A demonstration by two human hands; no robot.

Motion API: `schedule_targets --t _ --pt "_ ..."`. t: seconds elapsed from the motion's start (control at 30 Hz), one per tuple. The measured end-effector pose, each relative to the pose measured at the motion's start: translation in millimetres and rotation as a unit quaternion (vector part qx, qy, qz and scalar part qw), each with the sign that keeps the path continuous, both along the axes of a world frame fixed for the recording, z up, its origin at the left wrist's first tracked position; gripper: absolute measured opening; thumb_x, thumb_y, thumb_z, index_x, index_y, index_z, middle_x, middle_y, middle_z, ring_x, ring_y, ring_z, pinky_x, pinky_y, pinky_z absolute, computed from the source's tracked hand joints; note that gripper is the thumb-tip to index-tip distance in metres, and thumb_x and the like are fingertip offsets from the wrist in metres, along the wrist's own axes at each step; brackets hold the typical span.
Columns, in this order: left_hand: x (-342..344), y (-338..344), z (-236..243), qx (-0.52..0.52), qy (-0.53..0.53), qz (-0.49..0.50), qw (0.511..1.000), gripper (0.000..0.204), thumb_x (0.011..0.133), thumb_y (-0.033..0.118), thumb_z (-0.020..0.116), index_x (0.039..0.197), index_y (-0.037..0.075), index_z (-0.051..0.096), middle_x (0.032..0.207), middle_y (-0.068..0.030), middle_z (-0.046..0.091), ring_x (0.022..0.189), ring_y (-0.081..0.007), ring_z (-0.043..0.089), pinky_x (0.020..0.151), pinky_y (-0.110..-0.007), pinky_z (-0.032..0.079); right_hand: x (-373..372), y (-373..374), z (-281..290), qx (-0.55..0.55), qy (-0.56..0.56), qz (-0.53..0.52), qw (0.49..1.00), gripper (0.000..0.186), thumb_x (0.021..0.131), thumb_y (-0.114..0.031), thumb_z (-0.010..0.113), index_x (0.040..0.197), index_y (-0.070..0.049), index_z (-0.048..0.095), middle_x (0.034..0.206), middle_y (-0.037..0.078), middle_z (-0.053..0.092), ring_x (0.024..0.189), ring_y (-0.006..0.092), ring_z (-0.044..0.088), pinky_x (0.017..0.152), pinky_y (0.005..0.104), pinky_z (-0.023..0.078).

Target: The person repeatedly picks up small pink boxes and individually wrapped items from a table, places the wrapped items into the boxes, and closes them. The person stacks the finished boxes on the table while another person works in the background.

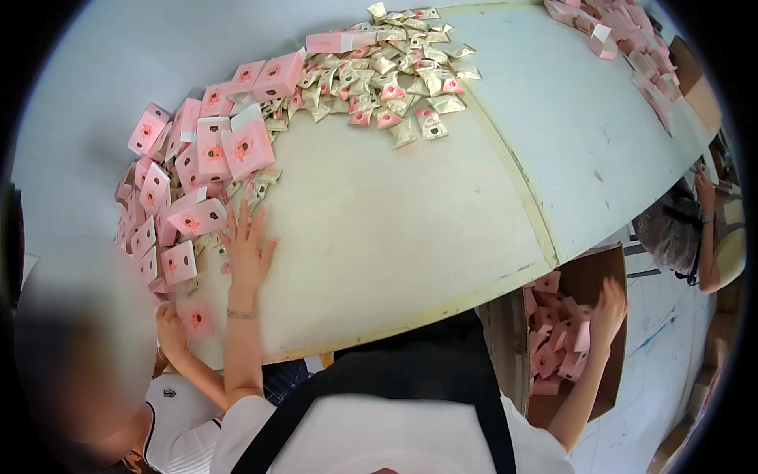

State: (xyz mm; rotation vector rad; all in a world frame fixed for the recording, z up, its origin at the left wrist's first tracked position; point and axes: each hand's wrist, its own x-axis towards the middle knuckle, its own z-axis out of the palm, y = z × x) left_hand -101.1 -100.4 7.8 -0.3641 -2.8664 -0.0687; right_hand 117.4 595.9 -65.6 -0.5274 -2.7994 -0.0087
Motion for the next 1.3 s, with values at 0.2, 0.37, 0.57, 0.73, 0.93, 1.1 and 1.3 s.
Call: schedule_targets --t 0.2,0.37,0.57,0.73,0.93,1.1,1.3 --pt "-56 27 17 -0.091 0.169 -0.14 0.971 0.066 0.08 0.049 0.068 0.137 0.02 0.051 0.151 -0.0077 0.037 0.141 -0.0307 0.03 0.109 -0.069 0.009 -310 -106 97 -0.104 0.199 0.296 0.928 0.036 0.092 -0.019 0.062 0.127 -0.013 0.06 0.13 0.012 0.057 0.122 0.0319 0.049 0.103 0.0393 0.039" --pt "-166 222 34 0.167 0.04 -0.138 0.975 0.09 0.068 0.071 0.068 0.144 0.029 0.042 0.158 -0.0177 0.015 0.144 -0.0464 0.009 0.099 -0.078 0.016 -507 -148 75 -0.349 0.044 0.372 0.859 0.061 0.093 -0.063 0.04 0.142 -0.027 0.046 0.152 0.014 0.033 0.144 0.0333 0.021 0.115 0.048 0.018" --pt "-176 234 28 0.124 -0.135 -0.062 0.981 0.096 0.062 0.079 0.065 0.143 0.032 0.043 0.157 -0.0216 0.014 0.144 -0.0466 0.006 0.102 -0.076 0.015 -466 -234 68 -0.256 -0.056 0.362 0.894 0.067 0.088 -0.075 0.031 0.14 -0.036 0.048 0.156 0.01 0.026 0.144 0.0336 0.02 0.105 0.0714 0.006" --pt "-93 198 19 0.094 -0.104 -0.139 0.98 0.099 0.059 0.079 0.067 0.143 0.032 0.043 0.155 -0.0216 0.019 0.142 -0.0467 0.013 0.101 -0.075 0.018 -365 -242 58 -0.176 0.003 0.458 0.871 0.071 0.086 -0.074 0.034 0.142 -0.032 0.046 0.154 0.012 0.029 0.142 0.0383 0.022 0.105 0.0705 0.01" --pt "20 157 14 0.148 -0.053 -0.099 0.983 0.101 0.052 0.066 0.079 0.139 0.026 0.047 0.149 -0.0215 0.029 0.138 -0.0465 0.024 0.1 -0.073 0.022 -266 -312 74 -0.121 -0.015 0.501 0.857 0.074 0.084 -0.066 0.05 0.145 -0.024 0.042 0.153 0.014 0.029 0.138 0.0441 0.024 0.104 0.0706 0.012" --pt "76 120 23 0.181 -0.043 -0.035 0.982 0.094 0.052 0.061 0.081 0.13 0.016 0.054 0.144 -0.0217 0.035 0.134 -0.0447 0.031 0.105 -0.062 0.028 -227 -369 83 -0.094 -0.034 0.568 0.817 0.081 0.082 -0.061 0.056 0.145 -0.014 0.04 0.152 0.018 0.029 0.137 0.0459 0.024 0.103 0.0701 0.016" --pt "156 33 24 0.154 -0.021 0.02 0.988 0.09 0.051 0.06 0.082 0.124 0.013 0.057 0.135 -0.0213 0.043 0.124 -0.0439 0.04 0.105 -0.055 0.032 -179 -464 84 -0.126 -0.049 0.676 0.724 0.079 0.082 -0.059 0.059 0.141 -0.01 0.043 0.148 0.02 0.033 0.137 0.0463 0.024 0.102 0.0707 0.018"
